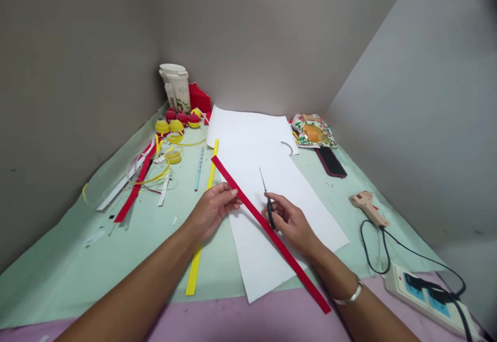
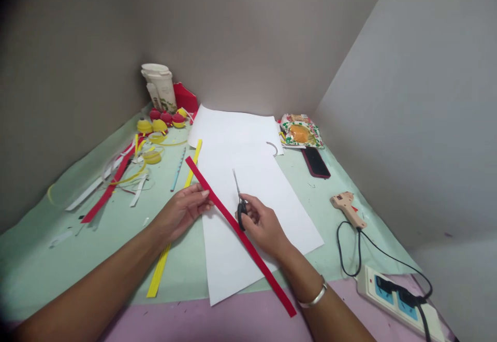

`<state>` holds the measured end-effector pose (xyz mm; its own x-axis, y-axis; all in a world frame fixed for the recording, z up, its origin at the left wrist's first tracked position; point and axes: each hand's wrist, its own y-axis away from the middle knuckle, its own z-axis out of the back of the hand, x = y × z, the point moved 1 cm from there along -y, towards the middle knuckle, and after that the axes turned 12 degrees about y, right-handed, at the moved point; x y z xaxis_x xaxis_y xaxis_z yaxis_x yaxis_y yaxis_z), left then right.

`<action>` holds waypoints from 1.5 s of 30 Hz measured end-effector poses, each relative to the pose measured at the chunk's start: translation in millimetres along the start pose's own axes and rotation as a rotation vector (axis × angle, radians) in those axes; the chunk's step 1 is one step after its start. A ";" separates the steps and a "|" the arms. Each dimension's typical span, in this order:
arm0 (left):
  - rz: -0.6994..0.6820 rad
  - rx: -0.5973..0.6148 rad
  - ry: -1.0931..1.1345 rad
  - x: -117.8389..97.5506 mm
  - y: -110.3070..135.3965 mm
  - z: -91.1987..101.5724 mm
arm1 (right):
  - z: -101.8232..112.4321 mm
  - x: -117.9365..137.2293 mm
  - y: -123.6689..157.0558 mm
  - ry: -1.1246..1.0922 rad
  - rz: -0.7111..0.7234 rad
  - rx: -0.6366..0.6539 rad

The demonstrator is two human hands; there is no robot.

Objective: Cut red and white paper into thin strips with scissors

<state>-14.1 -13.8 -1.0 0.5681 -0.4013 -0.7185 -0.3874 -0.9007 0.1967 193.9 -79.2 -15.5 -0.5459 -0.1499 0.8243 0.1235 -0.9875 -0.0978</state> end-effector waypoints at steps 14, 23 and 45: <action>-0.133 -0.098 -0.432 0.3 6.1 -8.6 | -6.2 3.5 1.1 -0.212 -0.005 0.075; -0.121 -0.075 -0.397 2.8 2.7 -3.8 | -9.2 3.4 -1.1 -0.177 0.001 0.056; -0.209 -0.158 -0.340 0.9 2.1 -3.6 | -10.5 2.2 -0.9 -0.063 0.008 0.038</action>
<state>-11.8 -16.6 1.2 0.3404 -0.1530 -0.9277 -0.1578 -0.9820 0.1041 183.9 -79.1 -19.4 -0.4920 -0.1532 0.8570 0.1597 -0.9836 -0.0842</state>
